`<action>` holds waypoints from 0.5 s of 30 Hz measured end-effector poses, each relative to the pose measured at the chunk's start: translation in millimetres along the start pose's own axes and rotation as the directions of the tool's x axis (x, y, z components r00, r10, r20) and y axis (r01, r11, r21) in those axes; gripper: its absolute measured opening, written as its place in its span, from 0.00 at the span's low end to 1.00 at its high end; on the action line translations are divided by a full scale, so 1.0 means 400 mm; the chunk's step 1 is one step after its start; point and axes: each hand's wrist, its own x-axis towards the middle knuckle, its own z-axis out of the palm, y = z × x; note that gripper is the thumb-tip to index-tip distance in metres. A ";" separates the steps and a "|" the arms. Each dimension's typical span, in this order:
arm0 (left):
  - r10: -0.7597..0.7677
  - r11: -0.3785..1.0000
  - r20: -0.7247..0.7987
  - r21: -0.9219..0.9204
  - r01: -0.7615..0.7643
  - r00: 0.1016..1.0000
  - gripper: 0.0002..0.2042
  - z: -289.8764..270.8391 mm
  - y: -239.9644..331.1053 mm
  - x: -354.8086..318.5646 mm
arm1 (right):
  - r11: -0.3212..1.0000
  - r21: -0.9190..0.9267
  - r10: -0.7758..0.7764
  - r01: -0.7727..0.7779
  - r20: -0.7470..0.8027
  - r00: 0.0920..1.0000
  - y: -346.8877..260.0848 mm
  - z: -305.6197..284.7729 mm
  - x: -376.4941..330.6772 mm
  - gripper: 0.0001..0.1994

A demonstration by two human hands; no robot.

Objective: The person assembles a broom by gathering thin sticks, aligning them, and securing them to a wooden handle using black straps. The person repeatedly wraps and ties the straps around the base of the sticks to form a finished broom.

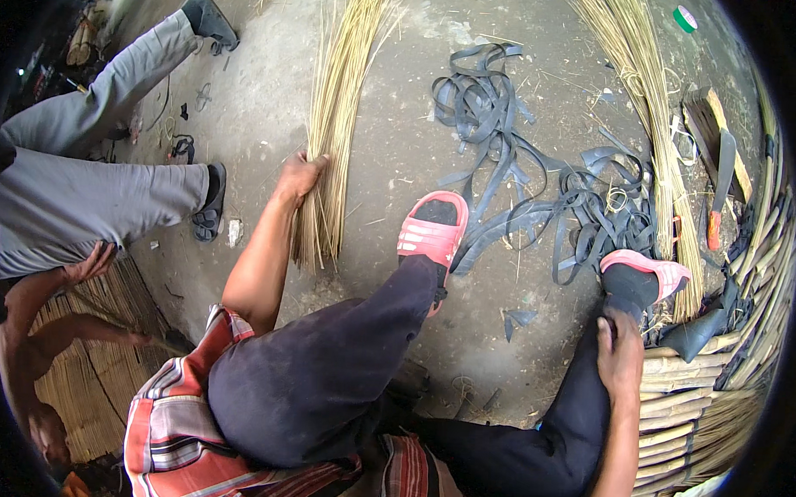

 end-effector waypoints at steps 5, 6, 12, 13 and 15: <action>-0.085 0.847 0.381 -0.459 0.268 0.921 0.10 0.002 0.083 -0.060 | 0.970 0.221 -0.118 0.097 0.080 0.990 -0.219 0.147 0.210 0.18; -0.071 0.835 0.399 -0.477 0.273 0.914 0.11 0.013 0.103 -0.077 | 0.910 0.407 -0.138 0.074 0.129 0.982 -0.288 0.194 0.250 0.19; 0.013 0.895 0.381 -0.416 0.159 0.924 0.15 0.091 0.201 -0.146 | 0.534 0.798 -0.132 -0.278 0.404 0.905 -0.742 0.521 0.424 0.37; -0.015 0.895 0.414 -0.401 0.197 0.910 0.22 0.099 0.204 -0.143 | 0.372 0.839 -0.174 -0.398 0.484 0.857 -0.765 0.544 0.423 0.29; 0.051 0.970 0.215 -0.242 0.003 0.975 0.28 0.116 0.191 -0.135 | 0.195 0.775 -0.190 -0.601 0.631 0.752 -0.797 0.573 0.426 0.14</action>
